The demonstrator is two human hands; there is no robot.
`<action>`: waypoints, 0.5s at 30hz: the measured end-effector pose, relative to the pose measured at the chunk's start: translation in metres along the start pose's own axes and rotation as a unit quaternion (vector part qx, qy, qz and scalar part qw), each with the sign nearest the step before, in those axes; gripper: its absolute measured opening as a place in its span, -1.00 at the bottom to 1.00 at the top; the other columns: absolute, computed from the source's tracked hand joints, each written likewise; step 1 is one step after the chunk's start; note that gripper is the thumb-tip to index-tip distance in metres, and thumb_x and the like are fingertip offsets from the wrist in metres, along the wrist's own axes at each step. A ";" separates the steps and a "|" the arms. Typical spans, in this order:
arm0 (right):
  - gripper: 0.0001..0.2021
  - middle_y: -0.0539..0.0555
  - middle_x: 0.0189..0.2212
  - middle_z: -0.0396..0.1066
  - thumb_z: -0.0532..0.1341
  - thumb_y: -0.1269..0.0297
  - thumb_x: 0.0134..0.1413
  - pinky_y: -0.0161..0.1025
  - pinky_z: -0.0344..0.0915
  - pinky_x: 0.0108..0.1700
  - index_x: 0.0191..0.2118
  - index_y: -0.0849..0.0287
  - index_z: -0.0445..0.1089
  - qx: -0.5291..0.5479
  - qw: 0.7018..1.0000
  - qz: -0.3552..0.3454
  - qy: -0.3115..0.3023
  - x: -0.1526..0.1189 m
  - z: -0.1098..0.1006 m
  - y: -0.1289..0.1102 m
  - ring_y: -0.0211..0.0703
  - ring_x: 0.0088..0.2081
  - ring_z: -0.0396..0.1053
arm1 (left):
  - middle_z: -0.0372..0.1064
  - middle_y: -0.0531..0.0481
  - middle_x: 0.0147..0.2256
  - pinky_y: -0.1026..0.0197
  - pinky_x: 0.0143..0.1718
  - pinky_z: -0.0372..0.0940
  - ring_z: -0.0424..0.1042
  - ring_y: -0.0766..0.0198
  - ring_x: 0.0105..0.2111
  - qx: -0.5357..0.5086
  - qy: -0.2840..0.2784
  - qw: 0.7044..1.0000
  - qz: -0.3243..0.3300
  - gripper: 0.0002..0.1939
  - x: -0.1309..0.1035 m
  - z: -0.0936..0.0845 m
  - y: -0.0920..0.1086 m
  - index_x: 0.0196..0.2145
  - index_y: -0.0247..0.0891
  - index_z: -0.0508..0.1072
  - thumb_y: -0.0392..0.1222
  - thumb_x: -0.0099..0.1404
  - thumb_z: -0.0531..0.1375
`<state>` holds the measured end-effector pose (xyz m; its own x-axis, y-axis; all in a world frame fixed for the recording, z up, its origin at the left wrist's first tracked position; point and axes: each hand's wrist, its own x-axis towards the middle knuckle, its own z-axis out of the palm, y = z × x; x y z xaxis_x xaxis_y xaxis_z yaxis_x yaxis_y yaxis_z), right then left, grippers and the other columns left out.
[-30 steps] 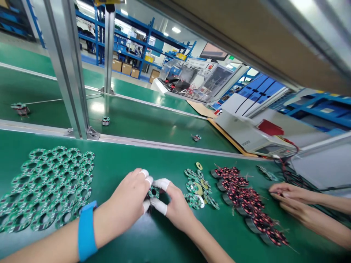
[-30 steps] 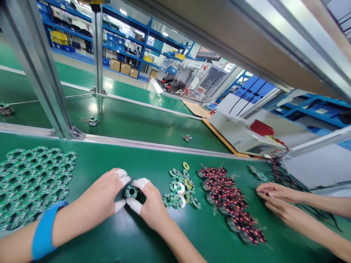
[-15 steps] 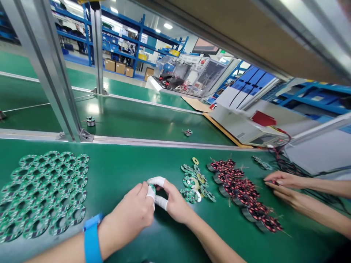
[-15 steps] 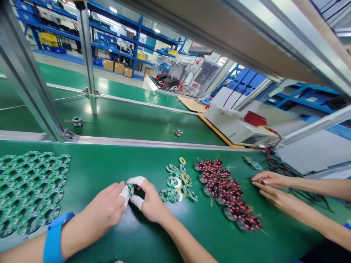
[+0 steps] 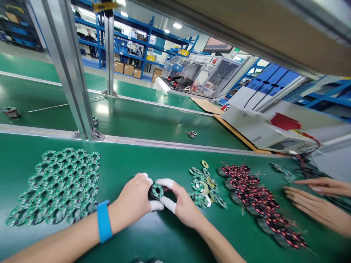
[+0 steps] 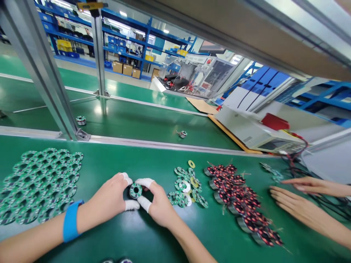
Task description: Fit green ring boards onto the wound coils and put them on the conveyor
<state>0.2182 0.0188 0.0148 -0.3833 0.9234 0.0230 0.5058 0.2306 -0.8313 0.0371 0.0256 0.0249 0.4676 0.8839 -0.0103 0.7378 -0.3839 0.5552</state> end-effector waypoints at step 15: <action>-0.76 0.11 -0.23 0.41 0.20 0.36 -0.04 -0.19 0.38 -0.21 -0.17 0.16 0.39 -0.019 1.000 0.002 0.025 -0.001 0.003 -0.011 -0.12 -0.21 0.37 | 0.28 -0.06 -0.33 0.16 -0.24 0.26 0.26 0.16 -0.29 0.034 0.015 0.998 0.059 -0.82 0.005 0.018 -0.014 -0.40 -0.34 0.40 -0.21 0.07 0.30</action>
<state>0.2108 0.0142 0.0224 -0.3428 0.9382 0.0482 0.5358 0.2374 -0.8103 0.0377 0.0302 0.0024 0.5400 0.8382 0.0768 0.7098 -0.5025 0.4936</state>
